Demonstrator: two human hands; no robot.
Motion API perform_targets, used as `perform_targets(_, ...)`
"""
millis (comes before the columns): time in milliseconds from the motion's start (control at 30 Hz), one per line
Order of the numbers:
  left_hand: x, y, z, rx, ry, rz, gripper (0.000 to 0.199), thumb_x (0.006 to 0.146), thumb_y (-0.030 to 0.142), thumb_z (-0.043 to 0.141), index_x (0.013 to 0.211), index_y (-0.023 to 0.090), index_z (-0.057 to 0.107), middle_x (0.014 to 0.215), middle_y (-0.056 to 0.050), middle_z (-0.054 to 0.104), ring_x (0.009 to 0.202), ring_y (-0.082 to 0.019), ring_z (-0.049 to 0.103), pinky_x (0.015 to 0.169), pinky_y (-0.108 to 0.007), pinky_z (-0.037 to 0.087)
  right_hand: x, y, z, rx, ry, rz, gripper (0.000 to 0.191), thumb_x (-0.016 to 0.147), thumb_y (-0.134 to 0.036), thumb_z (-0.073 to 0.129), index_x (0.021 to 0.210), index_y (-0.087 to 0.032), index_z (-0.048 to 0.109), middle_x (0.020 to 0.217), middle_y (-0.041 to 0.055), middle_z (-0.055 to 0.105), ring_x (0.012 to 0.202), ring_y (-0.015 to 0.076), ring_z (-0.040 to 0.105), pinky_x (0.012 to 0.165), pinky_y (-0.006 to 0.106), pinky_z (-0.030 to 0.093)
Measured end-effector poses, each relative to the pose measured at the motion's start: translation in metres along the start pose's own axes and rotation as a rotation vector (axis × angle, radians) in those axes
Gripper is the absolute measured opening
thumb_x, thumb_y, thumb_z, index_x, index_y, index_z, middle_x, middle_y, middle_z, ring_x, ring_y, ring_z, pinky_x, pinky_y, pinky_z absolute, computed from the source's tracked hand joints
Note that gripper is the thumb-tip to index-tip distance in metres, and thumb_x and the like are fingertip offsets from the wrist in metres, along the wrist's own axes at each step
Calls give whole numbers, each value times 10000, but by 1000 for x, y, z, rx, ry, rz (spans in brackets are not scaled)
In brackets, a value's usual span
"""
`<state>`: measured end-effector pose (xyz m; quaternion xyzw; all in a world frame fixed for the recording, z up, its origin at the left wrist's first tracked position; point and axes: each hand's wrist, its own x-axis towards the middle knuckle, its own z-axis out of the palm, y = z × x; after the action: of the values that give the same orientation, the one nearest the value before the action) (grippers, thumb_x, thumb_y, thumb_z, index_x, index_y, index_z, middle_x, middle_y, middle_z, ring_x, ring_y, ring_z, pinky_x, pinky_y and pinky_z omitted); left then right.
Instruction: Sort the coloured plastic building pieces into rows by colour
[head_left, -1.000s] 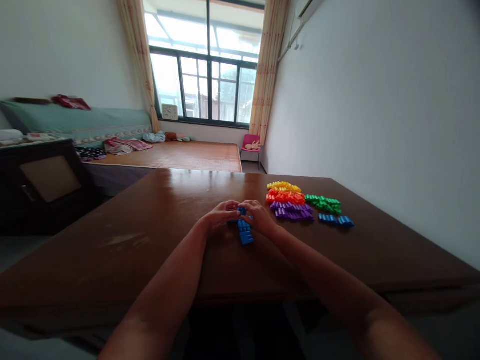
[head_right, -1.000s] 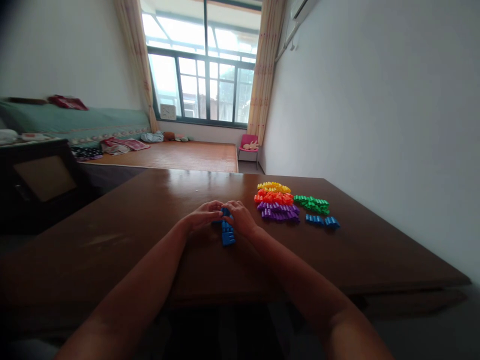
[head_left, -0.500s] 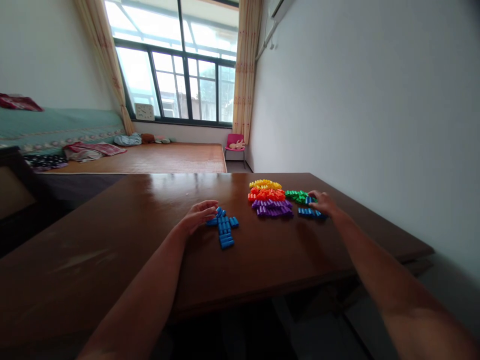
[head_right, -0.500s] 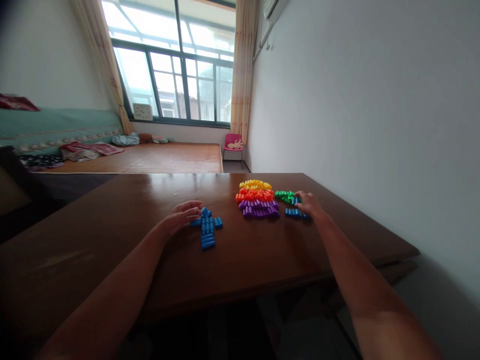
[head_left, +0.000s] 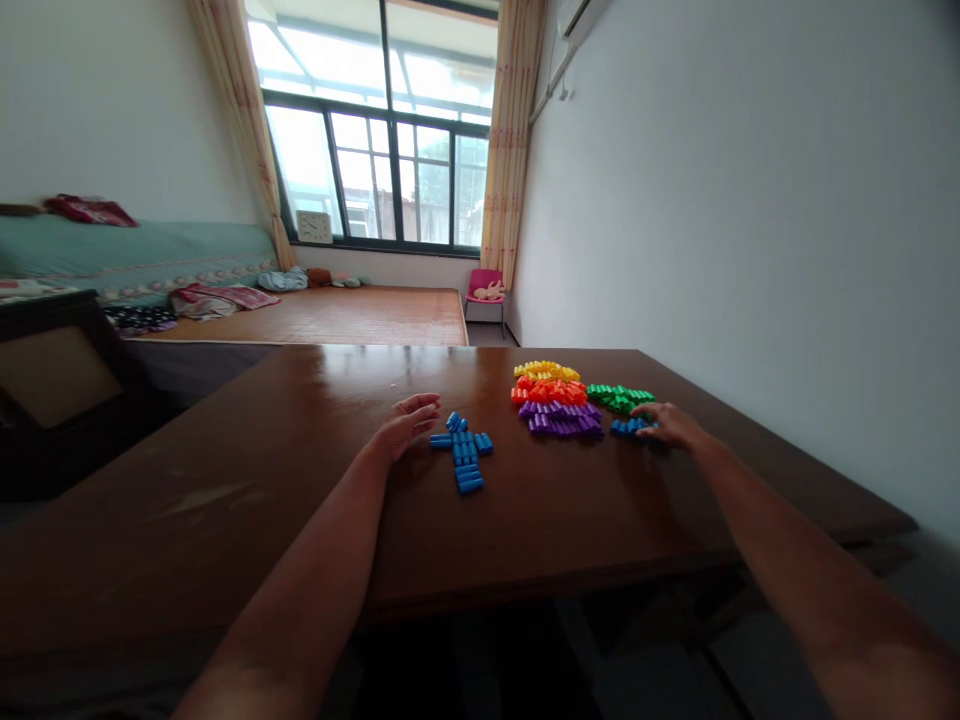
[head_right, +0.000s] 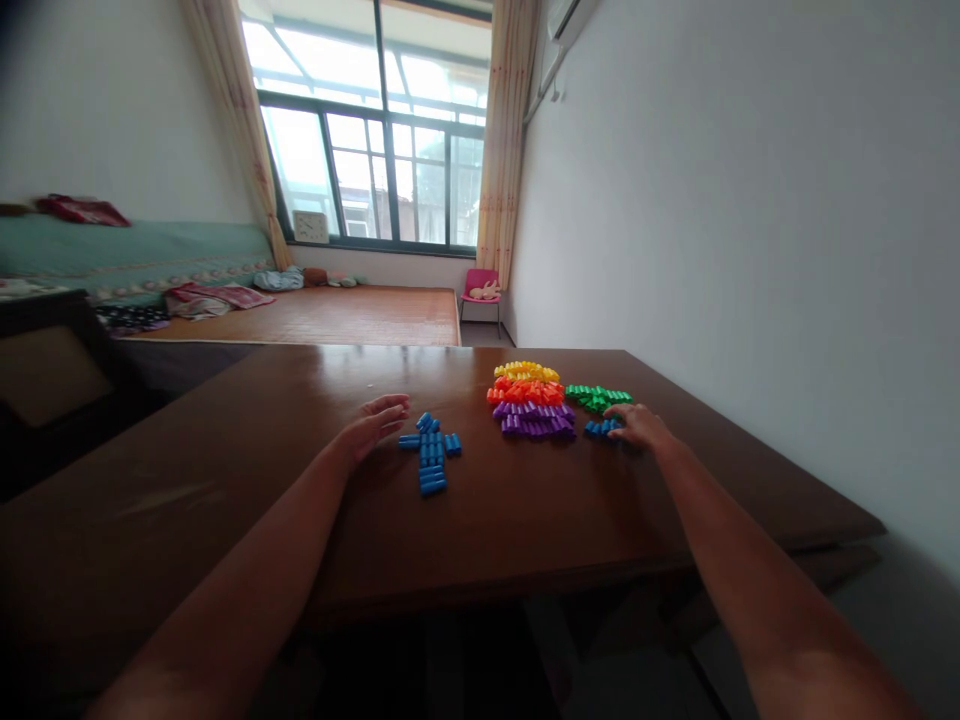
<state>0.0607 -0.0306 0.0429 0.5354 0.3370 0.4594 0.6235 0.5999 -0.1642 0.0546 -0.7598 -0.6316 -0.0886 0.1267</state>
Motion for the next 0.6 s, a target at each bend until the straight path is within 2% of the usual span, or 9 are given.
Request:
perform_targets(100,3,-4,-2,28,55,20,493,556,408,852,969,175,717,958,-75,707,812,-163,656,715,-269,501,5,-4,0,-129,-93,28,321,671,-379,724,984,-312,738,1041,57,719,984,286,636,758,376,508)
perform_targets(167,7,-9,-4,79,96,40,463,582,417,826,960,176,713,939,-66,709,798,-156,651,689,-257,490,10,-25,-4,-160,-12,34,324,714,-374,692,1025,-292,726,1121,78,699,1046,314,606,793,422,504)
perform_targets(267,13,-19,-7,203,106,91,454,640,446,771,996,173,706,957,-76,719,838,-180,658,696,-274,501,15,-94,-7,-13,137,-129,304,824,-364,594,1079,-241,703,1153,99,685,1056,283,600,886,414,483)
perform_targets(333,17,-25,-7,331,68,168,477,666,458,745,1042,169,703,1008,-92,723,901,-207,661,745,-303,518,17,-155,-6,184,109,-343,286,868,-348,556,1091,-232,692,1127,80,695,1060,246,610,952,385,458)
perform_targets(433,19,-34,-4,564,11,274,501,685,439,737,1106,173,695,1059,-96,725,948,-228,667,821,-332,527,16,-243,6,375,35,-516,262,875,-308,568,1101,-233,675,1111,67,695,1021,216,625,929,364,474)
perform_targets(500,18,-37,0,684,7,287,480,698,401,736,1125,184,692,1032,-84,736,915,-227,683,831,-336,532,18,-286,18,442,0,-564,263,875,-284,573,1112,-219,665,1113,74,689,966,202,633,915,364,477)
perform_targets(600,17,-37,4,776,5,285,354,707,310,722,1041,193,728,956,-66,753,851,-224,696,806,-327,536,27,-321,41,549,-45,-508,266,865,-267,580,1113,-221,665,1106,76,687,876,194,636,894,373,481)
